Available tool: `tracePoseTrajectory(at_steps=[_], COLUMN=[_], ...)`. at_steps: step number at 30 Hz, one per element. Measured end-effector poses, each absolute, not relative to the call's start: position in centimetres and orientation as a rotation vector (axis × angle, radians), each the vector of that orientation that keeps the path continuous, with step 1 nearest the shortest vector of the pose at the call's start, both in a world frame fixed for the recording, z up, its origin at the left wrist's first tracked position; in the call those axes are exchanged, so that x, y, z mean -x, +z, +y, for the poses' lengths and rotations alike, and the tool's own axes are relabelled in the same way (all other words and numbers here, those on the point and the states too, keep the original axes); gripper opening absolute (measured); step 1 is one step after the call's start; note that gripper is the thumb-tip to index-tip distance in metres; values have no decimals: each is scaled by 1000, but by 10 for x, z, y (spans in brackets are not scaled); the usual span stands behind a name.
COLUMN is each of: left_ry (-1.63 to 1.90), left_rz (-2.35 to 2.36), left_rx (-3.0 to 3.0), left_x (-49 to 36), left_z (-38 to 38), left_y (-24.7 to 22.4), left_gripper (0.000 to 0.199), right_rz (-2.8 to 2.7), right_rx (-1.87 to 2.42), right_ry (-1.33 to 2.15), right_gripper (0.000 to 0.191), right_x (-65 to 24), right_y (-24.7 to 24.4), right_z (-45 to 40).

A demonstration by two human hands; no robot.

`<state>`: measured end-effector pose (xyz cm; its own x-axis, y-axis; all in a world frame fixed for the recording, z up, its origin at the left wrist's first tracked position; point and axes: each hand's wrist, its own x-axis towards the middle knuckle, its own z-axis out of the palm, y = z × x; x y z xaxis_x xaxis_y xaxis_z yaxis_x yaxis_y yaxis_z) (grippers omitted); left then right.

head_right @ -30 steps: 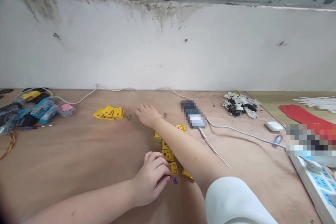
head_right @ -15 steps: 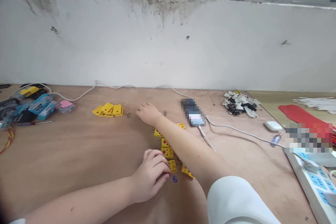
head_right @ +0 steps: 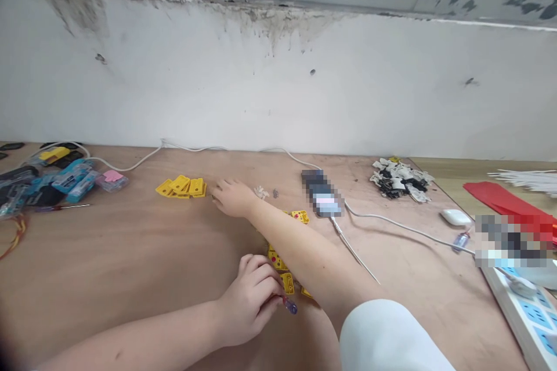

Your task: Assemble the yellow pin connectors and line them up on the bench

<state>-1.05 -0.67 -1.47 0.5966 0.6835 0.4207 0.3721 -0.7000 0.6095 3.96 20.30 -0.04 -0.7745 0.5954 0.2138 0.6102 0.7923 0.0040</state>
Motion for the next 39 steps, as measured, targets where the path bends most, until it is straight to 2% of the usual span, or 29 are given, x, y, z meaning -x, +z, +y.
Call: tracePoseTrajectory(at_steps=[10,30,39], left_ry=[909,886,900], left_rz=[831,832,830], left_rx=[-2342,-2362,-2373], left_x=[11,11,12], left_z=[-7,-7,-8], left_y=[-14,-14,-16], left_gripper=[7,7,6], right_rz=[-2880,-2875,-2856], right_rx=[743,884,950], right_ry=[-150,-91,-114], right_gripper=[37,29,35], right_x=[-15,-17,-11], right_y=[-18,-11,-7], right_z=[214,214,206])
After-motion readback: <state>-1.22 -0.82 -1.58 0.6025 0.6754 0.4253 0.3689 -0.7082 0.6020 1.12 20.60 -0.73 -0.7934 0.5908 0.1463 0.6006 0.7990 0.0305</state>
